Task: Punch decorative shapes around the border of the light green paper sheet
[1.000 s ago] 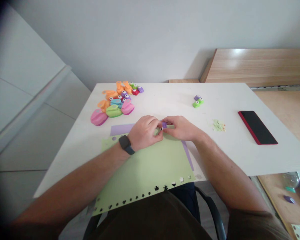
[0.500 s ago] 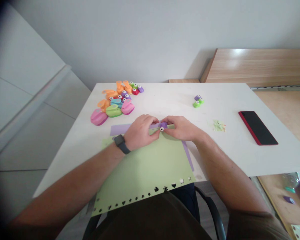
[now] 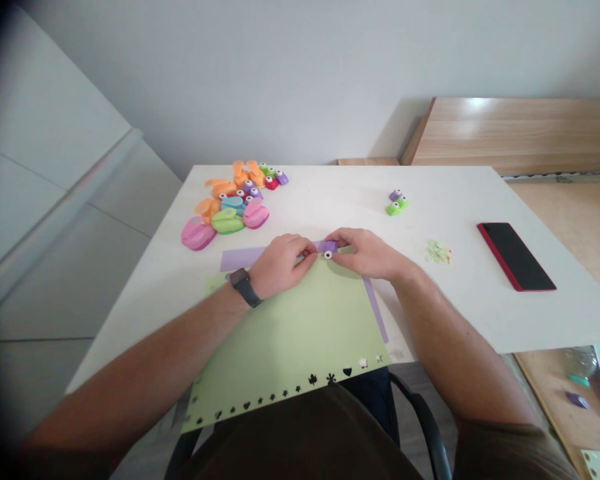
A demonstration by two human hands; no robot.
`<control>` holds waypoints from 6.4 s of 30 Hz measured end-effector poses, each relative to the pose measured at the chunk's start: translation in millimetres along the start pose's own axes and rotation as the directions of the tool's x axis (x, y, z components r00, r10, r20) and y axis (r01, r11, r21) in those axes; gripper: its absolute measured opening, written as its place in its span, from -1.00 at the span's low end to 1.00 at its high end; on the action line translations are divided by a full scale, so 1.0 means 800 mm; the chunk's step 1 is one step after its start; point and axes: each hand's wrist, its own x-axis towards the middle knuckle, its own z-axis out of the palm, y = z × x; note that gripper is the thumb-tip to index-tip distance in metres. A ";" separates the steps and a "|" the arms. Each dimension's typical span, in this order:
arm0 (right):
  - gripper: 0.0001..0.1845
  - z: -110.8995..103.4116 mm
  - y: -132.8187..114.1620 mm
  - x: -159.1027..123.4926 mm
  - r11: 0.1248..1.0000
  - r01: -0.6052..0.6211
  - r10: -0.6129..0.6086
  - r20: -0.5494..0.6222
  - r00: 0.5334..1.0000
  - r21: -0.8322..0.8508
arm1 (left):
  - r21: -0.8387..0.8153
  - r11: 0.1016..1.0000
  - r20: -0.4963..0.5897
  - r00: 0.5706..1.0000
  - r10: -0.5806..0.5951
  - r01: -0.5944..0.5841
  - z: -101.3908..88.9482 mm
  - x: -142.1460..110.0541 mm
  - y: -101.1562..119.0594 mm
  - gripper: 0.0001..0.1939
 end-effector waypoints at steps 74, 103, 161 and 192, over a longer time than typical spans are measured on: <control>-0.29 -0.095 0.049 -0.024 0.784 -0.620 0.554 -0.447 0.703 -0.004 | -0.044 0.999 0.034 0.999 -0.027 0.029 0.003 -0.002 -0.005 -0.88; -0.50 -0.113 0.086 -0.034 0.584 -0.757 0.577 -0.504 0.642 -0.295 | -0.048 0.999 0.040 0.999 -0.021 0.023 0.001 -0.001 -0.004 -0.89; -0.59 -0.026 0.094 0.025 0.848 -0.344 -0.060 -0.720 0.692 -0.402 | -0.132 0.991 0.023 1.000 0.008 -0.005 -0.002 -0.009 -0.015 -0.91; -0.67 0.054 -0.023 0.313 0.833 -0.253 0.069 -0.361 0.930 -0.492 | -0.056 0.998 0.035 0.999 -0.014 0.016 -0.006 -0.018 -0.017 -0.85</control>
